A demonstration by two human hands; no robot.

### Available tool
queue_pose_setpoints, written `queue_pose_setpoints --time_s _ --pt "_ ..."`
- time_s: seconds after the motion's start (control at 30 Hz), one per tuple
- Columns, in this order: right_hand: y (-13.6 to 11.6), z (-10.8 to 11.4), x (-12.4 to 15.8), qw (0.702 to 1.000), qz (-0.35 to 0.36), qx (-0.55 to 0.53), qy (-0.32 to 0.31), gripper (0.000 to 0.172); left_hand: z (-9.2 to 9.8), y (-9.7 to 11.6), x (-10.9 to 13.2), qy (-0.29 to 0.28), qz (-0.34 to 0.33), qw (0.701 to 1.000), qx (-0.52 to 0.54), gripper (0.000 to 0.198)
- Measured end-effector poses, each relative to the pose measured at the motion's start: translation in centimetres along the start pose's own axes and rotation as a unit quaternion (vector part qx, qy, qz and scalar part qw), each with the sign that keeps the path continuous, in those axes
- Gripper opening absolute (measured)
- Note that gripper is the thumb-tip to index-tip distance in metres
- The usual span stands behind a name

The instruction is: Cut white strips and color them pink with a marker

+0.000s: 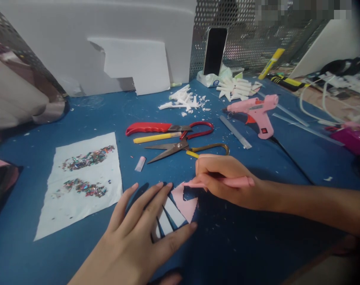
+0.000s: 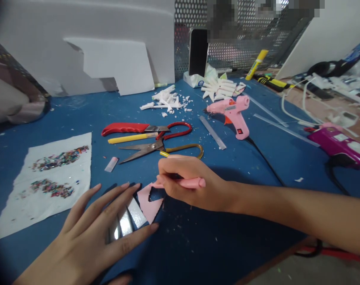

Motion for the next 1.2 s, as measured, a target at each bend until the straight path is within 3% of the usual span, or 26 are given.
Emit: queue_pose_setpoints --time_s 0.23,0.4,0.57,0.63,0.73,0.9,1.07,1.2 --pt "-0.08 0.11 0.08 0.999 0.020 -0.038 -0.004 0.030 -0.12 -0.16 -0.01 0.016 0.010 1.000 -0.006 0.052" --pt "-0.46 -0.51 0.24 0.988 0.089 -0.064 -0.110 0.013 -0.06 -0.18 -0.11 0.014 -0.001 1.000 -0.001 0.047" --pt "0.00 0.00 0.10 0.999 0.030 -0.024 -0.012 0.025 -0.05 -0.14 -0.03 0.001 -0.002 1.000 -0.001 0.052" --pt "-0.14 -0.15 0.09 0.997 0.053 -0.038 -0.033 0.022 -0.05 -0.09 0.01 -0.002 -0.005 1.000 -0.002 0.053" --pt "-0.50 -0.66 0.16 0.987 0.108 -0.042 -0.113 0.015 -0.05 -0.10 0.03 0.000 -0.005 1.000 -0.006 0.051" --pt "-0.28 -0.07 0.03 0.998 0.055 -0.025 -0.022 0.023 -0.05 -0.23 -0.04 0.005 0.001 1.000 -0.011 0.053" --pt "-0.67 -0.68 0.32 0.985 0.115 -0.036 -0.123 0.012 -0.08 -0.16 -0.09 0.003 -0.006 1.000 -0.007 0.050" --pt "-0.20 -0.35 0.15 0.996 0.074 -0.028 -0.048 0.017 -0.22 -0.14 -0.01 0.016 0.004 1.000 -0.008 0.048"
Point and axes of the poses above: each hand's wrist, its own x-axis away from the middle knuckle, its own z-axis out of the back of the hand, y = z × x, the point moved 3 cm from there along -x, towards the middle knuckle, and after that the axes turned 15 degrees about -x, right-handed, at the moved point
